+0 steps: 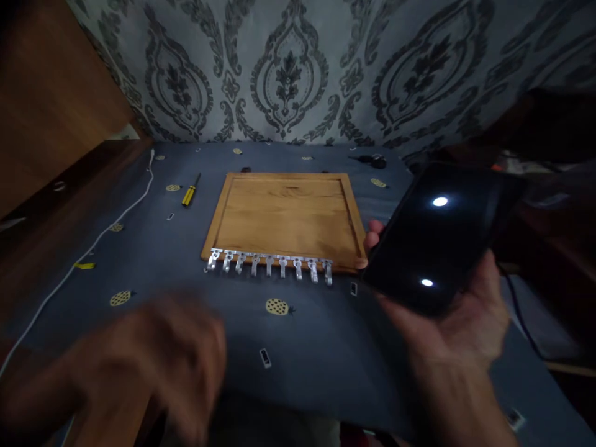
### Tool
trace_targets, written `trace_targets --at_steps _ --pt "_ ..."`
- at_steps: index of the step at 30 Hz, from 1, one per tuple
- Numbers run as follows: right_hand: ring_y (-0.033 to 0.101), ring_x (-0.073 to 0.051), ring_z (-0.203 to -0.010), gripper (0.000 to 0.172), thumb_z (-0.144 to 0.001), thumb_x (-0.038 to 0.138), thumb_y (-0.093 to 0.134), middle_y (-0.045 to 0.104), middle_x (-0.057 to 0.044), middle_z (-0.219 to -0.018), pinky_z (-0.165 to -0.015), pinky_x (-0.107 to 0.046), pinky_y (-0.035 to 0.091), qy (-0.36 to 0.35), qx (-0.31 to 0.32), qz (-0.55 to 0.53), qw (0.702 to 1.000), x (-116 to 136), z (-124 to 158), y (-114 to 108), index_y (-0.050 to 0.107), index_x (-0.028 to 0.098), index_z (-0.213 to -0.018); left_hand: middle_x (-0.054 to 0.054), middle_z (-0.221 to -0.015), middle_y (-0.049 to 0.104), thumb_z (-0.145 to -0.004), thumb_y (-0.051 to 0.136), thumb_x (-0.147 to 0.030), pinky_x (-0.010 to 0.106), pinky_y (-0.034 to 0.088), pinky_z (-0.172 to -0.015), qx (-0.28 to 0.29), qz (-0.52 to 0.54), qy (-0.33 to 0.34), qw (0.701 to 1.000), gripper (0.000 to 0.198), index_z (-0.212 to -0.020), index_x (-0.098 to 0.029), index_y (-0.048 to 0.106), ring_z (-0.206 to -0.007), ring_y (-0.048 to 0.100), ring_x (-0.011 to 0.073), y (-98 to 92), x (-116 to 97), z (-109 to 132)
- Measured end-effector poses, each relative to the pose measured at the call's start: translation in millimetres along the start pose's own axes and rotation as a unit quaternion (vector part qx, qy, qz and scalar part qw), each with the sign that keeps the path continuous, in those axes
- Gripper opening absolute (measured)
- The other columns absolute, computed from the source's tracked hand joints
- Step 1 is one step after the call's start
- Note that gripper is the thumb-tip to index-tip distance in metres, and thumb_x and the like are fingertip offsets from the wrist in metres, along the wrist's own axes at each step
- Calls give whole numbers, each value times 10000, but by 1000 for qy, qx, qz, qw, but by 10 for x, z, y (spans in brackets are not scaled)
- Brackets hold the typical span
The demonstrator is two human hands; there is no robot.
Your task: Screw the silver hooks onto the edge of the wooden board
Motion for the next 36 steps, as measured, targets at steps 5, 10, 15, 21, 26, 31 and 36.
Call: trace_targets --at_steps 5,10,15,21,26,31,36 --pt "746 -258 -768 416 -918 562 486 766 -135 -1085 -488 -383 599 4 29 -44 999 -97 -176 -135 751 312 -1116 44 -873 760 -918 524 -258 302 563 -710 -287 -109 -255 917 228 -1020 -192 717 -812 701 188 -879 1345 -13" --pt "699 -226 -682 436 -934 519 446 741 -139 -979 -444 -342 558 -34 9 -67 997 -53 -274 -271 738 231 -1080 71 -1042 714 -879 566 -189 351 504 -932 -335 -194 -312 868 193 -1036 -130 662 -974 612 194 -1298 2316 -57" --pt "696 -230 -675 573 -996 521 287 740 -176 -971 -441 -334 545 -29 -41 -71 996 -95 -376 -319 729 177 -1121 65 -1098 661 -921 594 -250 392 449 -1070 -319 -215 -301 873 278 -1159 -109 627 -1053 563 202 -1321 2597 -161" --pt "694 -228 -729 521 -976 463 316 761 -173 -1055 -485 -330 518 -27 -87 -142 986 -153 -454 -342 703 207 -1213 52 -1024 671 -970 578 -383 403 478 -1079 -233 -275 -270 893 304 -1125 -135 660 -1069 600 227 -1220 2617 -217" --pt "698 -245 -826 499 -937 359 373 725 -187 -1304 -551 -373 508 -19 -90 -238 967 -165 -459 -405 635 244 -1347 99 -1147 693 -956 614 -373 460 486 -1092 -164 -329 -290 884 373 -1221 -112 644 -1181 613 287 -1147 2633 -271" --pt "706 -241 -905 517 -950 353 344 718 -190 -1328 -592 -379 512 -15 -68 -245 967 -148 -524 -466 608 211 -1371 140 -1256 670 -1000 547 -346 509 481 -1103 -145 -362 -281 877 391 -1275 -83 632 -1252 601 327 -1104 2594 -289" --pt "703 -238 -921 526 -936 455 290 748 -184 -1243 -566 -366 535 -7 -68 -225 972 -130 -587 -514 672 224 -1213 127 -1198 678 -1013 529 -345 478 474 -1111 -169 -336 -269 887 404 -1294 -72 626 -1188 613 290 -1120 2599 -253"
Point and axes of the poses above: each hand's wrist, its own z-axis away from the middle knuckle, its own y-axis out of the palm, x = y × z, the point moved 6 cm from there along -z, towards the middle knuckle
